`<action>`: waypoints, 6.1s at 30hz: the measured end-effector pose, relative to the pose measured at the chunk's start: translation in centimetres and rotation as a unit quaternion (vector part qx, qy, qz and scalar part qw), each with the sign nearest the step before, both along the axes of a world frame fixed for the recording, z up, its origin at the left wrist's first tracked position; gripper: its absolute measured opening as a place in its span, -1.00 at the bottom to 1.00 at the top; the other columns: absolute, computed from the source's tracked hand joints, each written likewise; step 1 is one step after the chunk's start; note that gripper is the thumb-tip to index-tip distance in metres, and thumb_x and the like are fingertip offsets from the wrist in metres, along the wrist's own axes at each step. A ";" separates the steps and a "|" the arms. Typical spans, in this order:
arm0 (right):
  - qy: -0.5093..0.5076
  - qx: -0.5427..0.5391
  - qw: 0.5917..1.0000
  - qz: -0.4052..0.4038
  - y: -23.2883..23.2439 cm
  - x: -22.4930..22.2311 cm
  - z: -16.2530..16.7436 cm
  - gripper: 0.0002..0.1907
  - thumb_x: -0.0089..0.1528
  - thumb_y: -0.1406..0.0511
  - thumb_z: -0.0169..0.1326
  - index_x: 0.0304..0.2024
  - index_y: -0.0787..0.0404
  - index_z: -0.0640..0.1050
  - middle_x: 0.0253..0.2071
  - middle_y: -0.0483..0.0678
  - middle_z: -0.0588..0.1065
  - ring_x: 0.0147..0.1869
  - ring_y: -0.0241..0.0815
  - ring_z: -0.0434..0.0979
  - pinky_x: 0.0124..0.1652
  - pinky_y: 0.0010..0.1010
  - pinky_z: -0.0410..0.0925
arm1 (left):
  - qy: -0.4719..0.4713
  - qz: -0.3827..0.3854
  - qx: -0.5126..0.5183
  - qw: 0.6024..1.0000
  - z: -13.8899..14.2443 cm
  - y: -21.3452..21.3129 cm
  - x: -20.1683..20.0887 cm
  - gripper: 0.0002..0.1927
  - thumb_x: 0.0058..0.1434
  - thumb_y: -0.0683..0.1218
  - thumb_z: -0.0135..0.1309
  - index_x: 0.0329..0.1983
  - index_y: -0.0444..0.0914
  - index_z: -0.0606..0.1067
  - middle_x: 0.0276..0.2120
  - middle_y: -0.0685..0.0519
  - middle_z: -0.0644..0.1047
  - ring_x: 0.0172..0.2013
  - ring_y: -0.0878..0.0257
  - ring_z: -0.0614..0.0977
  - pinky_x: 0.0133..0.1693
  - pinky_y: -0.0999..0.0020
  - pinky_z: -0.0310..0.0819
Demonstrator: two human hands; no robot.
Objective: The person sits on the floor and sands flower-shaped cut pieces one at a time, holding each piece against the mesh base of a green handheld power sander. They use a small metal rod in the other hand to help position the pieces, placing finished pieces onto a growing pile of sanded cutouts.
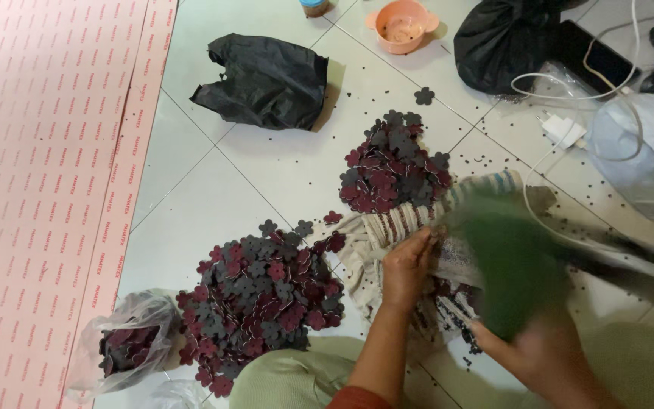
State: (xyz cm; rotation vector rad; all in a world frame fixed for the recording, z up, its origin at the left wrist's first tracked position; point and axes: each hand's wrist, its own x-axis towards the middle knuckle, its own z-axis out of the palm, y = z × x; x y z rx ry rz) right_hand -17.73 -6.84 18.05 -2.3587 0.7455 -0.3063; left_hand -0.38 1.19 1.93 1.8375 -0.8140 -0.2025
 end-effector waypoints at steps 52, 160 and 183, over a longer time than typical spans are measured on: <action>0.249 0.095 0.958 -0.108 -4.4 -3.4 -5.9 0.28 -0.14 -0.04 0.43 0.52 -0.12 0.03 0.23 0.21 0.37 0.27 0.21 0.44 0.15 -0.01 0.36 | 0.018 0.235 0.228 0.945 7.5 0.9 3.2 -0.73 0.17 0.02 0.25 -0.14 -0.20 0.67 -0.38 -0.14 0.63 -0.31 -0.11 0.63 -0.23 -0.03 0.46; -0.046 -0.068 0.996 0.040 -1.7 -2.8 -3.3 -0.35 -0.10 0.04 0.44 -0.03 0.03 0.48 -0.09 0.05 0.50 0.05 0.07 0.47 0.09 -0.08 0.36 | 0.051 -0.047 0.068 0.995 0.7 -0.9 -1.4 -0.95 0.31 -0.24 0.07 -0.17 -0.29 0.47 -0.31 -0.16 0.59 -0.26 -0.07 0.68 -0.20 0.14 0.56; 0.091 0.019 0.995 -0.027 -1.3 -1.5 -3.6 0.16 -0.15 0.06 0.42 0.39 0.26 0.18 0.19 0.33 0.33 0.18 0.37 0.42 -0.01 0.02 0.36 | 0.075 -0.039 0.044 0.995 1.7 -0.1 -1.2 -0.78 0.24 -0.30 0.06 -0.07 -0.26 0.57 -0.24 -0.19 0.62 -0.19 -0.12 0.68 -0.17 0.11 0.56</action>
